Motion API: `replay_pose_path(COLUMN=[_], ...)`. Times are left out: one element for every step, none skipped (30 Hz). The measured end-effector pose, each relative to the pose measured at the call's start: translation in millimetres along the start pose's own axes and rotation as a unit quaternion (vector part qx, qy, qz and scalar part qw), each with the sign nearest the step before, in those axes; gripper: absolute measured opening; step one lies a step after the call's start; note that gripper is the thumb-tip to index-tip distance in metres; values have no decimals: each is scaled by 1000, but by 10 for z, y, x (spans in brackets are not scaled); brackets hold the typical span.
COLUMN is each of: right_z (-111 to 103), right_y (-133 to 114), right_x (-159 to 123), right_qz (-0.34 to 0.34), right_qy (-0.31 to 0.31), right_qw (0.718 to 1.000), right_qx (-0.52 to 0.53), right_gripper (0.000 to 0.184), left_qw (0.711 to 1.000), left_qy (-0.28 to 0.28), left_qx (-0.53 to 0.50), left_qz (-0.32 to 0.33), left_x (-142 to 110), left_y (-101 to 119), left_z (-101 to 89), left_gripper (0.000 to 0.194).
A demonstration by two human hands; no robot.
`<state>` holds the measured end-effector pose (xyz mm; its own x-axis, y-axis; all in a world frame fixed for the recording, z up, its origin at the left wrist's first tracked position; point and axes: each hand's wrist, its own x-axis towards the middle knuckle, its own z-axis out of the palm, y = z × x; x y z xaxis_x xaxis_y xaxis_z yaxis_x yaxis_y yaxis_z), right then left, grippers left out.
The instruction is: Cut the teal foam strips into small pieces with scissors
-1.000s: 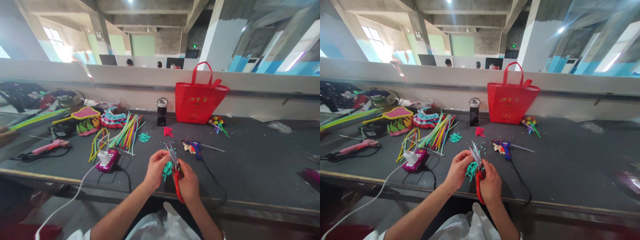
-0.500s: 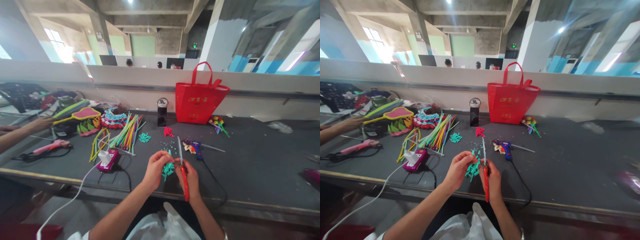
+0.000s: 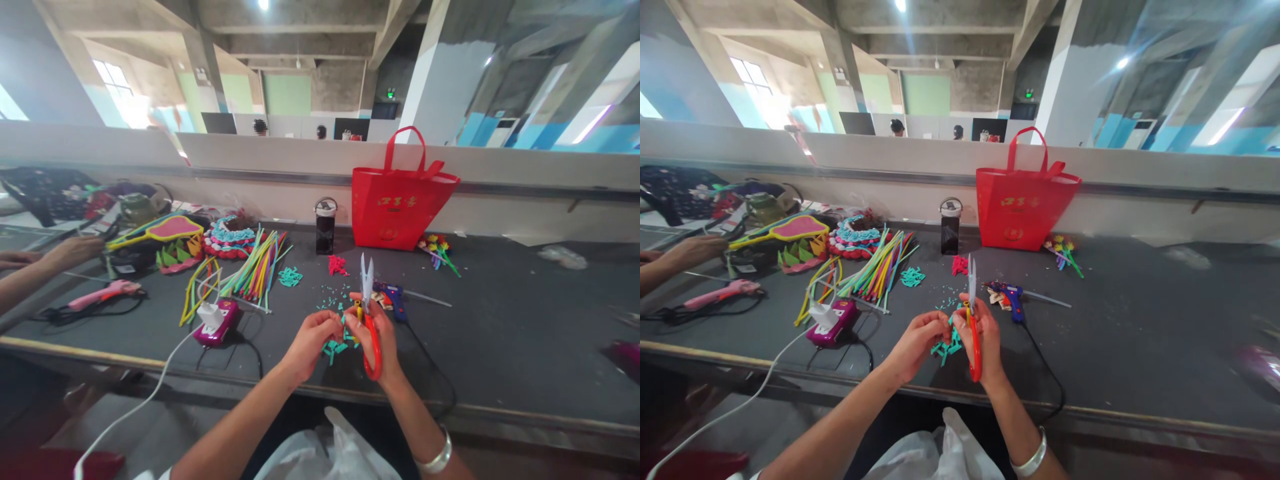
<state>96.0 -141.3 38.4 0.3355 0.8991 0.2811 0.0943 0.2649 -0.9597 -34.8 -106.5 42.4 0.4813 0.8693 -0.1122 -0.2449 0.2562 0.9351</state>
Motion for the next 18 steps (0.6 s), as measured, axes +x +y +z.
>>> replay_pose_path(right_z=[-6,-16,-27,-38,-49,-57,-64,-68,-69,-69,-69,-68,-69,-69,-71,-72,-73,-72], right_y=[-3,0,8,19,30,40,50,58,66,74,82,92,103,113,123,132,138,142], right_x=[0,0,1,1,3,4,6,9,12,17,23,30,39,48,56,62,66,67], right_qz=[-3,-5,-6,-5,-3,0,5,10,15,21,26,31,35,38,39,39,39,40], right_qy=[-1,-5,-12,-20,-26,-32,-34,-35,-32,-27,-17,-3,13,26,37,43,47,50], right_qw=[1000,1000,1000,1000,1000,999,999,999,999,999,1000,999,999,999,998,998,998,998], right_qx=[5,10,12,10,4,-5,-13,-19,-19,-13,-4,5,13,18,20,20,18,14], right_gripper=[36,35,35,35,35,36,36,36,36,36,36,36,36,37,37,37,38,38], left_qw=[1000,1000,1000,1000,1000,1000,1000,999,999,999,999,998,994,987,974,958,943,931], left_qy=[-3,-5,-7,-10,-13,-16,-20,-24,-27,-31,-29,-19,3,34,68,96,110,108], left_qx=[4,5,5,4,2,0,-2,-1,2,12,31,62,103,149,193,230,257,278], left_qz=[-2,-6,-10,-13,-15,-17,-19,-21,-22,-23,-19,-5,20,55,97,140,179,211], left_x=[4,7,9,12,14,18,24,33,46,62,82,103,123,140,151,156,153,145], left_y=[-3,-5,-8,-10,-12,-14,-16,-19,-22,-25,-28,-28,-26,-19,-8,9,28,49], left_z=[-6,-8,-5,2,10,18,22,21,13,-4,-29,-59,-91,-122,-148,-165,-171,-167], left_gripper=[7,7,7,7,7,7,6,6,7,7,8,9,9,8,6,5,5,5])
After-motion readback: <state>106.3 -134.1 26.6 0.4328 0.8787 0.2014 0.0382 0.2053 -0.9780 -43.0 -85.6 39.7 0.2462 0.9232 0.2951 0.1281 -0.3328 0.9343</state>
